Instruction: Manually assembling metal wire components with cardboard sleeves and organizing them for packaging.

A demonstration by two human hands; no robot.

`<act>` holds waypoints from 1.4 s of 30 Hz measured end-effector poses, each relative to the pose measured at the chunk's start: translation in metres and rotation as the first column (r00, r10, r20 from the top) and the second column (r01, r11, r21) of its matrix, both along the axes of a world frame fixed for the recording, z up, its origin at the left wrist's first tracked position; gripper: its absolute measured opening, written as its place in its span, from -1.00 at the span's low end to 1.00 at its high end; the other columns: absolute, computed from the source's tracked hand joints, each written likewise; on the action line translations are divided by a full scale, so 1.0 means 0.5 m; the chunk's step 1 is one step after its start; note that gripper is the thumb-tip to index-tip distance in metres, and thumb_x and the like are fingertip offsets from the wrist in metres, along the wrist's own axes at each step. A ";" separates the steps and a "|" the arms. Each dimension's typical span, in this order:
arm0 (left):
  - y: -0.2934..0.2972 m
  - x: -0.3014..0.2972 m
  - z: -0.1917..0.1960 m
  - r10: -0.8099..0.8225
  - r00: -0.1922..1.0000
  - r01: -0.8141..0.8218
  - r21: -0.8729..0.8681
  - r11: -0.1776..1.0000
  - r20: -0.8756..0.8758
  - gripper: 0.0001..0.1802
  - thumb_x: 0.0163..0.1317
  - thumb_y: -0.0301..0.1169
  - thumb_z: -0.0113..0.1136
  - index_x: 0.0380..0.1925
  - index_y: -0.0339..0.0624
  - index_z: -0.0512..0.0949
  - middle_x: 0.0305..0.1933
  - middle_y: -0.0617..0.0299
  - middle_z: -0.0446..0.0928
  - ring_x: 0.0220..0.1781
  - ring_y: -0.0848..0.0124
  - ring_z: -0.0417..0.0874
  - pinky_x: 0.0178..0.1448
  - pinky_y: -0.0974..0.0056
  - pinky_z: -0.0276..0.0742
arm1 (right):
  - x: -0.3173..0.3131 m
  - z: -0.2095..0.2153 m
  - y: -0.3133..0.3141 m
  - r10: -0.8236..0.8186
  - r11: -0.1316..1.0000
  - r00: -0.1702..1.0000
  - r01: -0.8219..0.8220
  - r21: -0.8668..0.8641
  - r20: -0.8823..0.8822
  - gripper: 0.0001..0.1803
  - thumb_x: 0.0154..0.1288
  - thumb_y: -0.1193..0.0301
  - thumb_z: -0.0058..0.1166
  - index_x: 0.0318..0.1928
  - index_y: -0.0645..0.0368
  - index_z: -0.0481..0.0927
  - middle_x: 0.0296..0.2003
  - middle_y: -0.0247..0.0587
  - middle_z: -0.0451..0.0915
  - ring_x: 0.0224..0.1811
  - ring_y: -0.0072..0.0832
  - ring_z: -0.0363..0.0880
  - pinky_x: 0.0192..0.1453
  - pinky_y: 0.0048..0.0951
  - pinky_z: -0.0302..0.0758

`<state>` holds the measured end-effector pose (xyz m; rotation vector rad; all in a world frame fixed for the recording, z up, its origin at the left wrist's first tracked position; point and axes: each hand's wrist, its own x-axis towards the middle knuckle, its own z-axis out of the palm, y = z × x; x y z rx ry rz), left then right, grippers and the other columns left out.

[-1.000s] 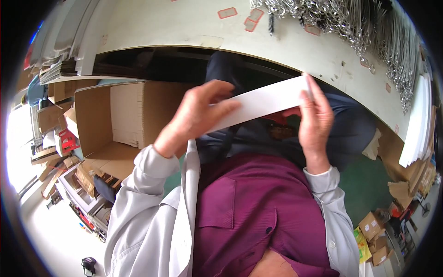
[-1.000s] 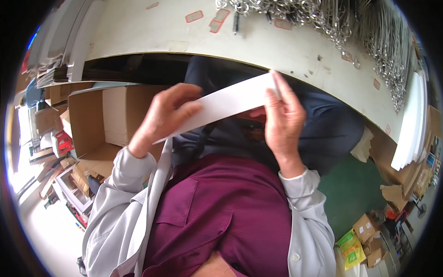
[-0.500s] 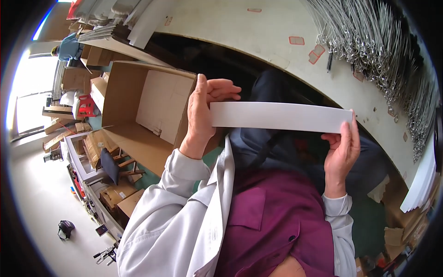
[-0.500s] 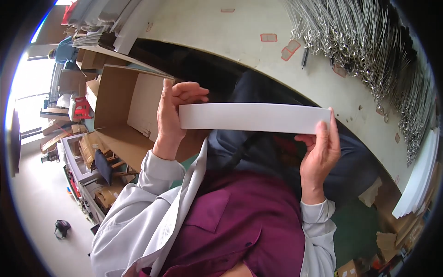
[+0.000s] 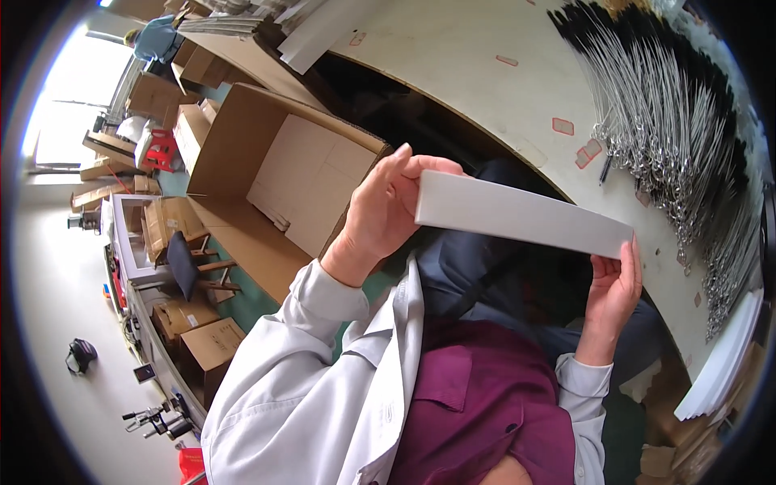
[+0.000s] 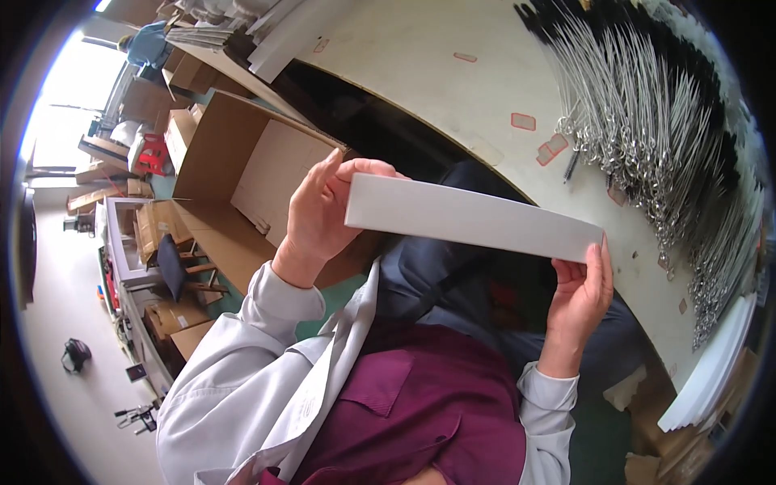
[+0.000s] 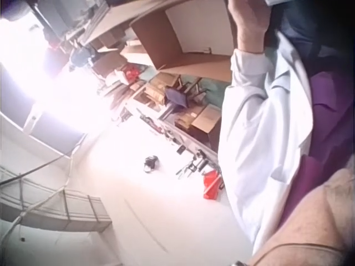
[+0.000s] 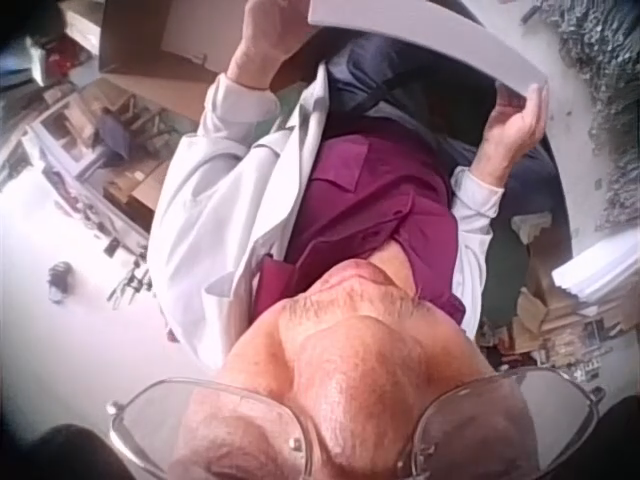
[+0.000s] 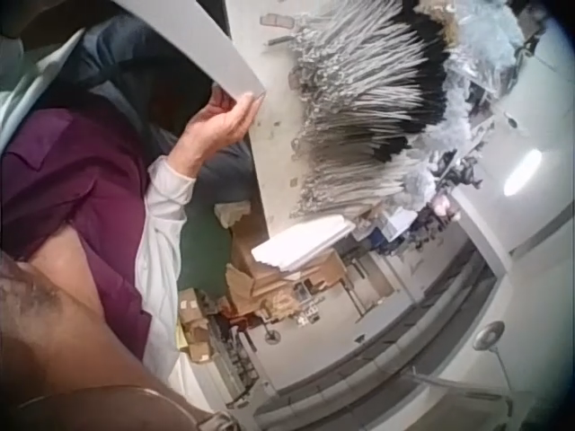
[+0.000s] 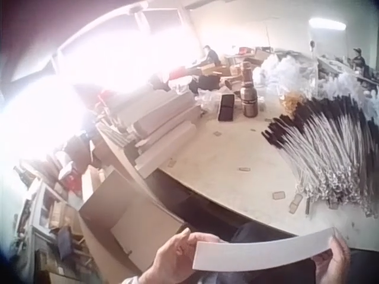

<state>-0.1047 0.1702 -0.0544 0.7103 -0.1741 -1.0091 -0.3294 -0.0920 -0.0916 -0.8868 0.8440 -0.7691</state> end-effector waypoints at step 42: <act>-0.007 0.490 0.023 -0.699 -0.192 -0.943 0.067 0.326 0.689 -0.76 0.29 -0.34 0.27 -0.12 -0.23 0.62 -0.08 -0.15 0.68 -0.04 -0.14 0.71 0.04 -0.10 0.63 | 0.156 -0.041 -0.048 -0.055 0.432 0.964 -0.213 -0.877 -0.261 -0.85 0.47 0.54 0.15 -0.06 0.34 0.71 -0.09 -0.06 0.73 -0.03 -0.27 0.73 0.11 -0.33 0.62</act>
